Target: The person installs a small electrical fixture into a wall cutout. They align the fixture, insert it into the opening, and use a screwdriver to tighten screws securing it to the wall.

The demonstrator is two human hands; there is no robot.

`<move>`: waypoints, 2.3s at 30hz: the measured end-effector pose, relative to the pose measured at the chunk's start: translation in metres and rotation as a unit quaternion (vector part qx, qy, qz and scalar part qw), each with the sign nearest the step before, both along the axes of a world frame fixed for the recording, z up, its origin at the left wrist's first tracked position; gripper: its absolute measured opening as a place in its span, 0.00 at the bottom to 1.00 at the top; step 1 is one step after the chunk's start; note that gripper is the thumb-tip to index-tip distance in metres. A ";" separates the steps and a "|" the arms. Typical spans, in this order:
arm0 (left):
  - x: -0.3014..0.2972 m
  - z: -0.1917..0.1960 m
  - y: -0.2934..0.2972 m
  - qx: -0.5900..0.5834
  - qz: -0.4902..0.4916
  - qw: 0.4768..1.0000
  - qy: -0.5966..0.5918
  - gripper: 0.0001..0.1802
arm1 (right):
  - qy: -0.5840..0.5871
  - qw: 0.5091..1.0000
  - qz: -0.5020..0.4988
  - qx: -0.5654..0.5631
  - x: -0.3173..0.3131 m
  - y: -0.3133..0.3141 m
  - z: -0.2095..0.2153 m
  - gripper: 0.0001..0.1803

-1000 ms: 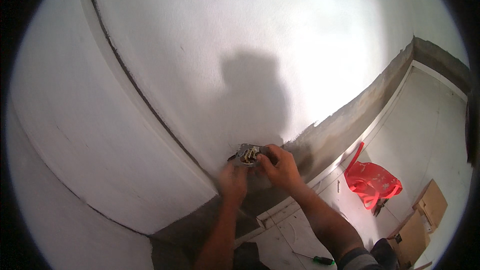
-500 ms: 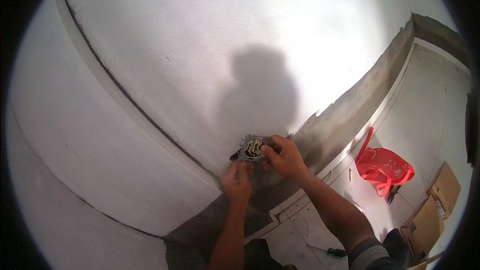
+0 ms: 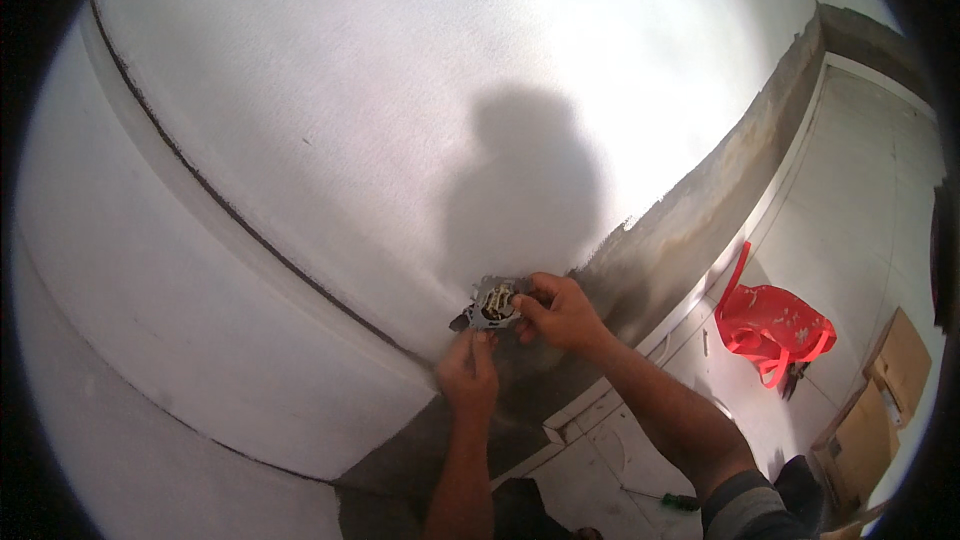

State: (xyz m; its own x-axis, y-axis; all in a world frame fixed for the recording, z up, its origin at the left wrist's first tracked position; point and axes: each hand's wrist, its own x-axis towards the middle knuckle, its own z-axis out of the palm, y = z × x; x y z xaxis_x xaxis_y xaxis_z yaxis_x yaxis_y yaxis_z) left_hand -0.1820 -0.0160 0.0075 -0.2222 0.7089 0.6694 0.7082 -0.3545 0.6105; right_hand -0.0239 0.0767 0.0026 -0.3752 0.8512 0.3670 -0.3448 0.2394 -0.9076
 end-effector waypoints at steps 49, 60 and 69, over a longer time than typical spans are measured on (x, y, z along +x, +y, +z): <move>0.013 0.003 0.008 -0.066 0.036 0.995 -0.068 0.11 | -0.073 0.980 -0.108 0.152 0.003 0.002 0.005 0.09; 0.012 0.001 0.012 -0.050 0.016 0.991 -0.122 0.12 | -0.071 0.977 -0.124 0.155 0.005 -0.001 0.007 0.09; 0.011 0.007 0.011 -0.055 0.002 0.991 -0.123 0.11 | -0.073 0.973 -0.127 0.180 0.003 0.001 0.007 0.10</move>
State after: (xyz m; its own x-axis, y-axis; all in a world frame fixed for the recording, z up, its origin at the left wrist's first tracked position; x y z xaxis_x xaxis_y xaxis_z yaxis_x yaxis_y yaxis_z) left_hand -0.1713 -0.0048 0.0143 -0.3718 0.7732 0.5138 0.5350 -0.2739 0.7993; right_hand -0.0212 0.0774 0.0091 -0.2398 0.7491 0.6175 -0.1055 0.6122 -0.7836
